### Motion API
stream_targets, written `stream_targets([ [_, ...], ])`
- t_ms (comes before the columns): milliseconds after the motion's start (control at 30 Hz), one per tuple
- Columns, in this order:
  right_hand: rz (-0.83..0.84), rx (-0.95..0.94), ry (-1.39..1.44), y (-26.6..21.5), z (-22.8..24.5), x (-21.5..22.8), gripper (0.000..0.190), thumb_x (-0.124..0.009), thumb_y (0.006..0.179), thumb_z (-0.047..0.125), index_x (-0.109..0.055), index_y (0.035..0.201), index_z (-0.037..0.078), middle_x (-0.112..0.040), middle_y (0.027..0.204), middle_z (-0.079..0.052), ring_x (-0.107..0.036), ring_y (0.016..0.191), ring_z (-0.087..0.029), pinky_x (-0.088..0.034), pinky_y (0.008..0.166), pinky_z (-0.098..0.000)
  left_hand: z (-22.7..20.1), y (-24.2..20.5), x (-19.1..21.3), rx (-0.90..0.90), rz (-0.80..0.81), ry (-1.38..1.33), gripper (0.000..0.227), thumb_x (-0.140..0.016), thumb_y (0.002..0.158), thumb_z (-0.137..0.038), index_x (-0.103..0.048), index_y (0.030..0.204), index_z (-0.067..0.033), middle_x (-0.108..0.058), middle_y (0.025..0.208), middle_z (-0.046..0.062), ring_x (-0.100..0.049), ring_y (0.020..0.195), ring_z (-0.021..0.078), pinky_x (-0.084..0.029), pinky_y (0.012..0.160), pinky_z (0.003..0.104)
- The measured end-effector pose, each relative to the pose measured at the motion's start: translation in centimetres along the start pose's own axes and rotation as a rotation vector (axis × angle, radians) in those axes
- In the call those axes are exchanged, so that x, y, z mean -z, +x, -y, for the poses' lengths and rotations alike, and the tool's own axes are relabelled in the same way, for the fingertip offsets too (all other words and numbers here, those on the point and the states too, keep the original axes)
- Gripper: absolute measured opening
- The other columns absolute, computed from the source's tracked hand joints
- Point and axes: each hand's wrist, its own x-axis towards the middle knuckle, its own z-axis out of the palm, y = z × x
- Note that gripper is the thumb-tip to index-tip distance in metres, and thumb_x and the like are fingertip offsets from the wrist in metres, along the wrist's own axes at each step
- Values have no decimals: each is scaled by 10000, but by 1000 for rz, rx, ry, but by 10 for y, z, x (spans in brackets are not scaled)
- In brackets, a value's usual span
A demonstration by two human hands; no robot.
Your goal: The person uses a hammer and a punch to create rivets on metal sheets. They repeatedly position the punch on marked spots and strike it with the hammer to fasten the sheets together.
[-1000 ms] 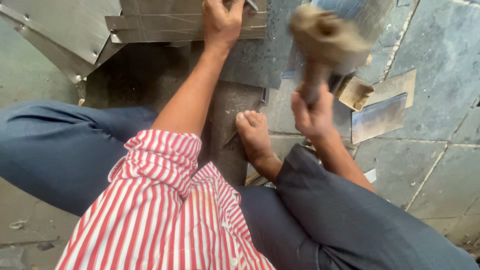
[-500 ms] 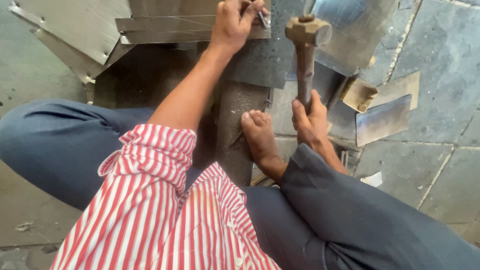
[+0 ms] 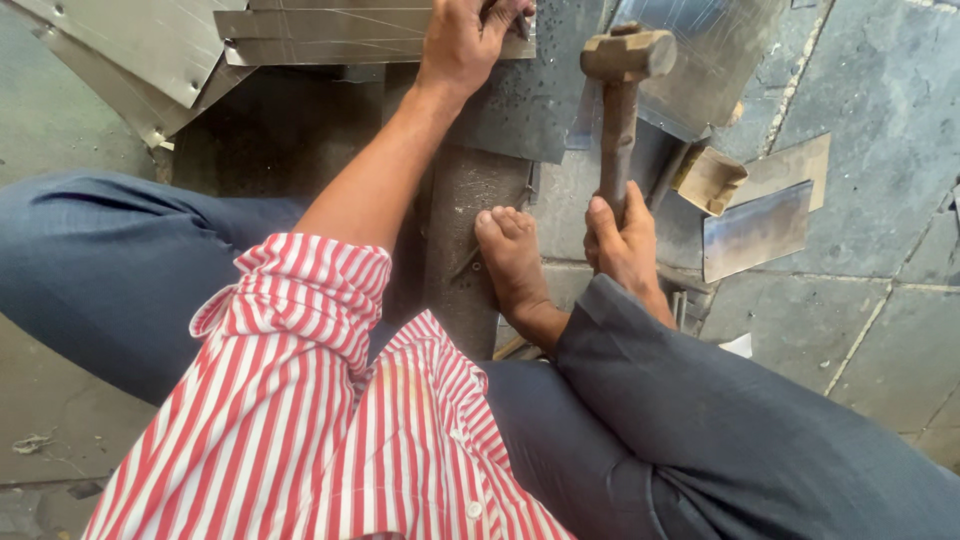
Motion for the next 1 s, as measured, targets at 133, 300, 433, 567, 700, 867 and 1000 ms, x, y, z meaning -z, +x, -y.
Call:
stream_targets([
  [133, 48, 79, -59, -7, 43, 6, 171, -565, 1079, 202, -467, 1139, 75, -526, 759, 15, -502, 550, -81, -406, 458, -256, -2, 0, -2, -141, 32, 127, 159, -719, 1048, -167, -660, 1005, -26, -756, 854, 79, -761, 756, 228, -586, 674, 354],
  [300, 210, 457, -107, -23, 83, 44, 145, -510, 1110, 155, -460, 1197, 51, -547, 730, -15, -495, 532, -84, -420, 465, -257, -6, -5, -3, -260, 113, 303, 159, -780, 1001, -144, -667, 1064, -52, -734, 927, 113, -730, 813, 320, -560, 694, 417],
  [433, 211, 597, -399, -17, 98, 55, 125, -551, 1128, 154, -495, 1134, 42, -556, 724, -36, -506, 556, -100, -410, 493, -258, -6, -3, 0, -338, 157, 388, 170, -800, 994, -152, -674, 1085, -84, -735, 938, 111, -721, 809, 327, -562, 700, 423],
  [567, 162, 215, -664, -4, 101, 20, 154, -598, 1040, 164, -538, 1117, 44, -574, 753, -27, -541, 631, -138, -448, 550, -300, -11, -2, -1, -409, 176, 407, 209, -739, 989, -111, -653, 1178, -92, -742, 1019, 107, -723, 860, 313, -585, 718, 383],
  [700, 24, 948, -984, -10, 20, -71, 162, -595, 979, 83, -583, 1128, 19, -619, 1022, -144, -573, 962, -310, -449, 842, -408, -13, -13, 0, -323, 217, 447, 171, -761, 1014, -123, -656, 1146, -93, -719, 914, 103, -728, 813, 314, -574, 683, 412],
  [867, 88, 879, -947, -5, -59, -95, 203, -574, 929, 21, -594, 1129, 1, -644, 1113, -192, -598, 1088, -395, -451, 948, -469, -11, -5, 0, -341, 207, 433, 160, -756, 1032, -129, -658, 1154, -92, -737, 955, 105, -735, 839, 315, -581, 681, 401],
  [1000, 162, 629, -838, -1, 30, -16, 182, -594, 949, 105, -588, 1110, 23, -593, 926, -96, -550, 857, -255, -443, 744, -388, -17, 2, -3, -399, 185, 426, 169, -752, 1005, -140, -655, 1138, -102, -740, 959, 116, -727, 826, 328, -591, 687, 396],
])
